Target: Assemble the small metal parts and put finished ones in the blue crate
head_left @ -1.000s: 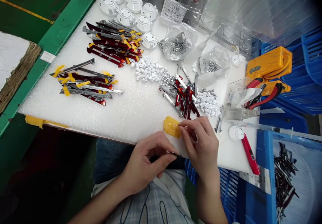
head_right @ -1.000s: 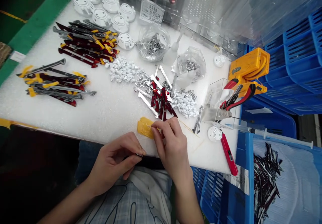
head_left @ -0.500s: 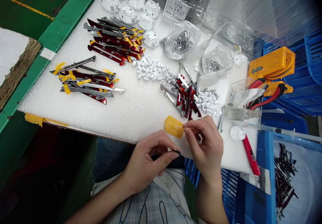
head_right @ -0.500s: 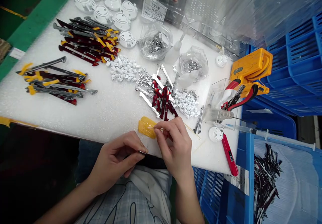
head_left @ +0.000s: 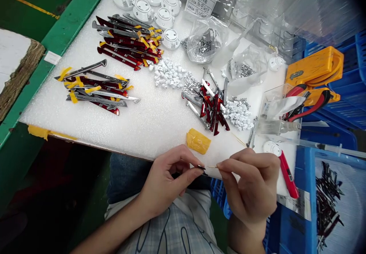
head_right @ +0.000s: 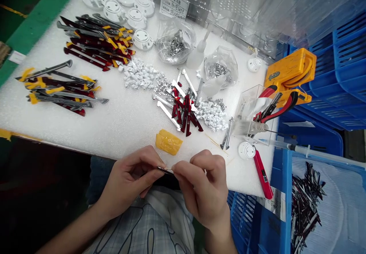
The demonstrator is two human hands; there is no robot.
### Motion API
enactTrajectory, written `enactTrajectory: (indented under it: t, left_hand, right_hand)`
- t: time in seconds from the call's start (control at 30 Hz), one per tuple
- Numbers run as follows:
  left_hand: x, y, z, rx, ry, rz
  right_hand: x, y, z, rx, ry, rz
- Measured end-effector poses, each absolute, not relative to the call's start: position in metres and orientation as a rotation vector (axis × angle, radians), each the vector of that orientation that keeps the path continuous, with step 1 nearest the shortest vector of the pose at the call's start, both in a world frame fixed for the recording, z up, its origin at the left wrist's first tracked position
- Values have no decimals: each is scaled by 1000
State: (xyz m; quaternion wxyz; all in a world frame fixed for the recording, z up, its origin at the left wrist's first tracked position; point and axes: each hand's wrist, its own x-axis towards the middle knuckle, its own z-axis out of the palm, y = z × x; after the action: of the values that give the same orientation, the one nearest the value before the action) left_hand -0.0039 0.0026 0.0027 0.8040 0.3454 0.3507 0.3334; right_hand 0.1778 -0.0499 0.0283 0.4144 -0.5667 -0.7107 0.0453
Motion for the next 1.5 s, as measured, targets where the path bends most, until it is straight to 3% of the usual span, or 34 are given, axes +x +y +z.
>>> enactTrajectory:
  t: [1.5]
  left_hand:
    - [-5, 3, 4, 759, 796, 678]
  right_hand:
    - [178, -52, 33, -1452, -1894, 58]
